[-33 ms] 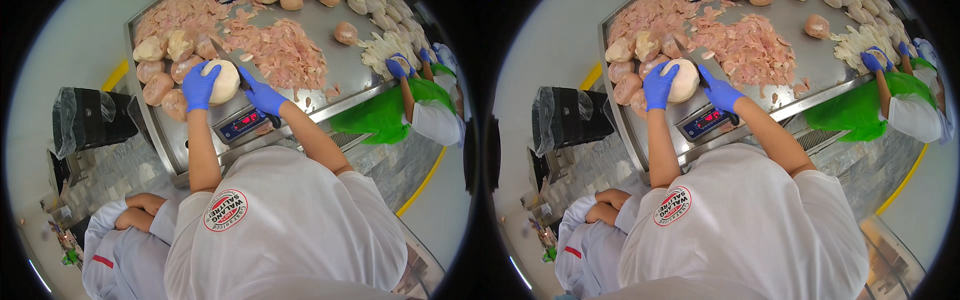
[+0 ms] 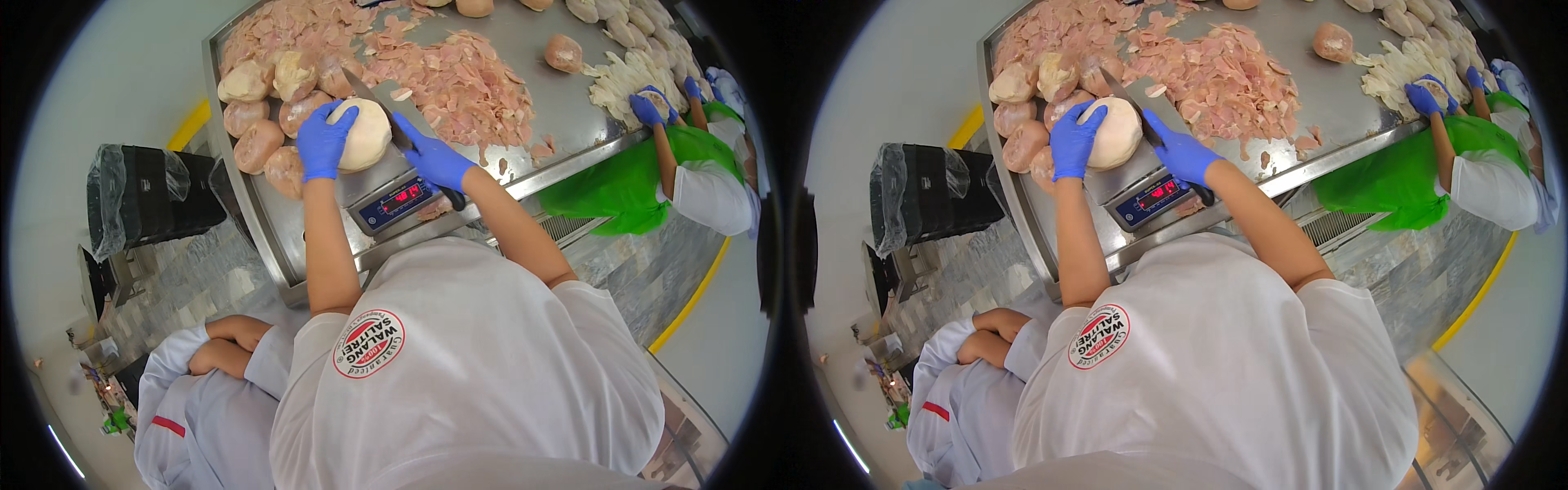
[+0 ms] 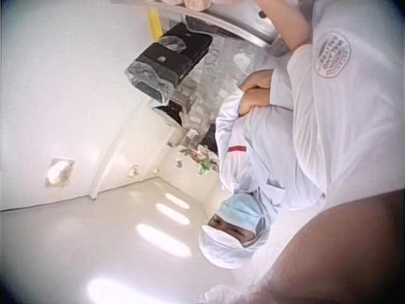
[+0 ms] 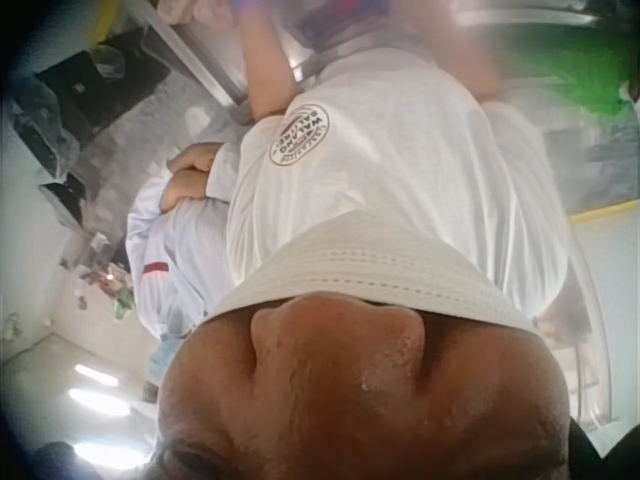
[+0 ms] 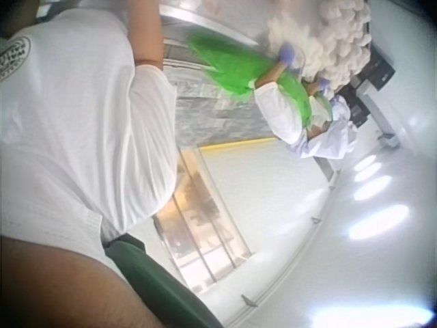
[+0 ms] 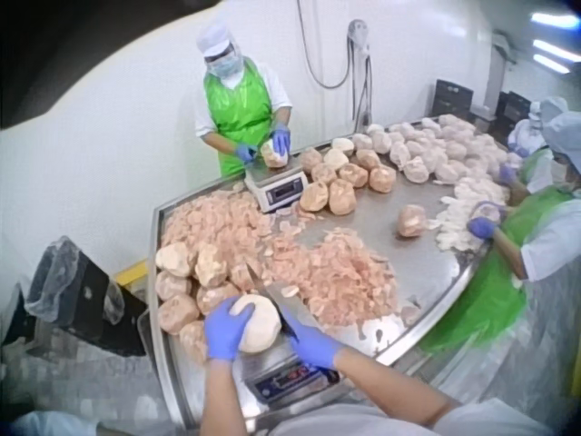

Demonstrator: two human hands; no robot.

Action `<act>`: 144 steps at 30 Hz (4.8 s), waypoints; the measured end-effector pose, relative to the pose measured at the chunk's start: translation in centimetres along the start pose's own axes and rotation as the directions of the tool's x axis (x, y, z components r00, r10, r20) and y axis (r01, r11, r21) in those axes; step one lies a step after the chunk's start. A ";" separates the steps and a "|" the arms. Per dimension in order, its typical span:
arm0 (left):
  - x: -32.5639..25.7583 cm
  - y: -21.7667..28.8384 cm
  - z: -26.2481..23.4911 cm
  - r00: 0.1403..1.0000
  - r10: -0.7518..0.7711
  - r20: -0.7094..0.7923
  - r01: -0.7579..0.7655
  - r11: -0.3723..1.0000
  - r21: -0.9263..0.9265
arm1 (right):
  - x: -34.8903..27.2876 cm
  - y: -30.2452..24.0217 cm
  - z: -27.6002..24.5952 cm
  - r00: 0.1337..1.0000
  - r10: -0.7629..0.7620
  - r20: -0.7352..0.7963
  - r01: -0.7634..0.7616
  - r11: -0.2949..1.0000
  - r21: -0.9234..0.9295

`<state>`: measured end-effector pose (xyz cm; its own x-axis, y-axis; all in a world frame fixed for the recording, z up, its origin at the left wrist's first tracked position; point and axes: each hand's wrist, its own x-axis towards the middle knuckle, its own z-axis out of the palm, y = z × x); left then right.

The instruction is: The person places raw meat pieces on a digital scale, trims fat and excess tissue with a knife, and sets trimmed pieces aside. The process is repeated for multiple pieces on a stainless steel worktable.

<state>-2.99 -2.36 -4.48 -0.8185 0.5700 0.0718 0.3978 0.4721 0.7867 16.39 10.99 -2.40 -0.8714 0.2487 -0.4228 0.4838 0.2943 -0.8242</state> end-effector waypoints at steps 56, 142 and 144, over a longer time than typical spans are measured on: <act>-1.4 0.9 2.0 0.768 0.489 -0.413 -0.374 0.867 0.330 | -3.0 -1.5 -2.9 0.984 -0.069 -0.163 0.060 0.996 -0.058; -4.2 1.1 2.7 0.905 -0.055 -0.421 0.023 0.996 -0.081 | -4.2 -2.6 -3.9 0.968 -0.238 -0.078 0.197 0.914 -0.354; -3.8 0.9 2.4 0.907 -0.064 -0.416 0.051 0.998 -0.041 | -5.0 -2.9 -3.2 0.988 -0.140 -0.058 0.115 0.942 -0.316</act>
<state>1.51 -2.45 -5.51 -0.9402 0.2076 0.2699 0.3380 0.4731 0.8136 19.56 11.86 3.34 -0.9244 0.2583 -0.2806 0.3811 0.5973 -0.7057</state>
